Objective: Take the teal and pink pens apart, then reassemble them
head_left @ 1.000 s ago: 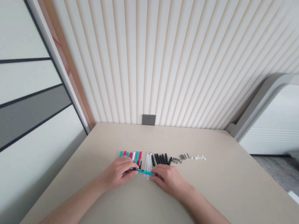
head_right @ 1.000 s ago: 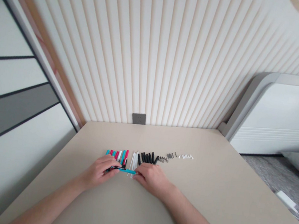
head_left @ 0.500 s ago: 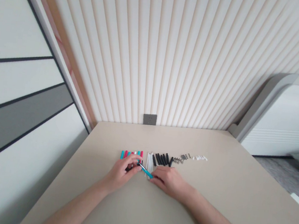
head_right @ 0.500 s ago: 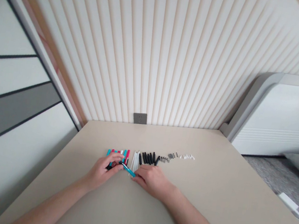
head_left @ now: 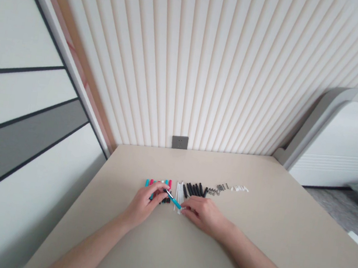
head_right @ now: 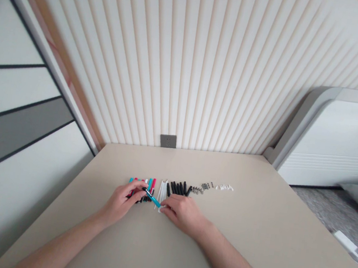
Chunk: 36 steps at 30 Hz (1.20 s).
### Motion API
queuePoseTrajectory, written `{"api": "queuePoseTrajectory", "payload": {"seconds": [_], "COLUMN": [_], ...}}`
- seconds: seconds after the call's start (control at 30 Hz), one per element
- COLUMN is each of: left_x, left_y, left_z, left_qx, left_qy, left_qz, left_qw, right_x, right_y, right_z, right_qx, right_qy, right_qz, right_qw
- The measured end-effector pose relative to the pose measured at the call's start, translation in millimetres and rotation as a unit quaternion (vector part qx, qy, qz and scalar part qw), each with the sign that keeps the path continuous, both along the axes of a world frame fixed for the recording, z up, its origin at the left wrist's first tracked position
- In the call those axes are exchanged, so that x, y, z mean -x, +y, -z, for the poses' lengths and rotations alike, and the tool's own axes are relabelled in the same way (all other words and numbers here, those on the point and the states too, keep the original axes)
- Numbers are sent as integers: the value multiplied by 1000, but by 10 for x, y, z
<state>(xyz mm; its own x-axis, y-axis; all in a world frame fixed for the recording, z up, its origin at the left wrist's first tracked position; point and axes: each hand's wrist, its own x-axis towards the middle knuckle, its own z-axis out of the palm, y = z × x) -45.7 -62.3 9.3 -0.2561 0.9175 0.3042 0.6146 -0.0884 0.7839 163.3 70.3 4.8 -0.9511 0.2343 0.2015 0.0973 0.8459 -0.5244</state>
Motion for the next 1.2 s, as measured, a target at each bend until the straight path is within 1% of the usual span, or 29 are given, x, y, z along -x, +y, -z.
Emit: {"api": "queuePoseTrajectory", "payload": {"seconds": [0.23,0.4,0.47,0.57,0.67,0.73,0.8,0.87,0.93,1.03,1.2], "left_x": [1,3,8,16,26,49,98,174,264,382,477], "left_y": [0,-14,-21,-23,-21,-26,-38,-57,-80,-113,-146], "left_z": [-4,-24,-11,33,51,27,-18,-65,-102,-138,-205], "left_qx": [8,16,23,28,17,1,-18,-26,-10,31,128], "left_qy": [-38,-40,-8,86,155,186,226,262,279,292,332], "left_qz": [5,27,37,54,72,76,57,9,-42,-98,-144], "left_qw": [999,999,999,994,985,980,972,965,959,951,923], "right_x": [0,-8,-5,4,7,7,4,-4,-20,-55,-115], "right_y": [6,22,35,45,34,25,26,41,66,105,143], "right_z": [8,-10,-9,-12,-22,-28,-33,-41,-57,-95,-139], "right_qx": [-3,25,38,53,59,60,57,46,21,-16,-42], "right_qy": [7,54,81,109,124,125,114,85,44,-13,-54], "right_qz": [15,78,114,153,153,142,139,144,148,141,154], "right_qw": [1000,995,989,981,979,980,982,985,988,990,986]}}
